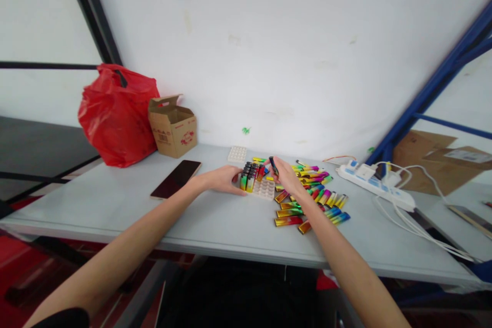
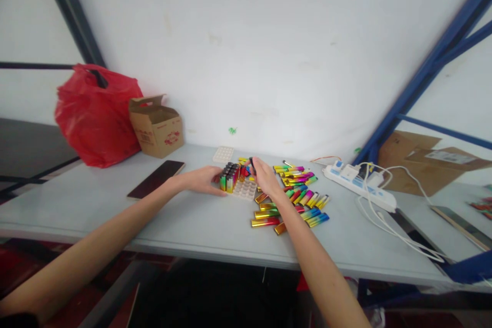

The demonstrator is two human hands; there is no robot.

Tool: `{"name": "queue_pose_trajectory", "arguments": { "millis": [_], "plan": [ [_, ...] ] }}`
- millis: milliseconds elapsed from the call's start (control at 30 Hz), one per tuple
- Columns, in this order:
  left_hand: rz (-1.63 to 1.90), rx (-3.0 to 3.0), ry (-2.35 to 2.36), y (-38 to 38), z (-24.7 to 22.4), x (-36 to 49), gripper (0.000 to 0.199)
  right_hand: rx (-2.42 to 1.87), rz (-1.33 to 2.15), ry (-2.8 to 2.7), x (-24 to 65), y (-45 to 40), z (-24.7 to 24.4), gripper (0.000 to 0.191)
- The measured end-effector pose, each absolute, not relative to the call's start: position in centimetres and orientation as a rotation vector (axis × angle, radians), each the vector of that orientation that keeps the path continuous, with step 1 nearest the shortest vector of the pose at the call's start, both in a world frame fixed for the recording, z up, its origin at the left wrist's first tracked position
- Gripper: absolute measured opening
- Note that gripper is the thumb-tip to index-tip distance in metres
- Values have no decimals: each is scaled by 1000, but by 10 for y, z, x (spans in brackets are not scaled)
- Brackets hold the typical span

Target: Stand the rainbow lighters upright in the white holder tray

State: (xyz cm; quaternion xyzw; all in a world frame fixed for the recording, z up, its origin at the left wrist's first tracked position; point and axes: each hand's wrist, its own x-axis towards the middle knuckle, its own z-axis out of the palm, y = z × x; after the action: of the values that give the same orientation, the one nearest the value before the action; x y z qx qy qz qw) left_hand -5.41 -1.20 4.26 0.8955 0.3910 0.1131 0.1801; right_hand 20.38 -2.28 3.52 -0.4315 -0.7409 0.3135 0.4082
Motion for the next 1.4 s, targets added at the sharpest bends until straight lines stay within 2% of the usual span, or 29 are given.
{"name": "queue_pose_trajectory", "arguments": {
  "millis": [233,433,867,1067,1200,1400],
  "plan": [
    [350,2499,1076,-15,45,-54,55,-1007,278,-2035,208,-30,46,41],
    [332,2498,1049,-16,46,-54,57,-1035,385,-2076,209,-31,43,31],
    [318,2537,1122,-12,42,-56,55,-969,551,-2277,217,-31,49,38],
    [302,2535,1144,-11,41,-56,60,-1077,274,-2287,217,-25,46,40],
    [288,2533,1138,-11,41,-56,61,-1088,218,-2300,219,-20,41,37],
    [267,2540,1139,-12,44,-55,58,-1017,359,-2276,203,-27,40,28]
  ]
}}
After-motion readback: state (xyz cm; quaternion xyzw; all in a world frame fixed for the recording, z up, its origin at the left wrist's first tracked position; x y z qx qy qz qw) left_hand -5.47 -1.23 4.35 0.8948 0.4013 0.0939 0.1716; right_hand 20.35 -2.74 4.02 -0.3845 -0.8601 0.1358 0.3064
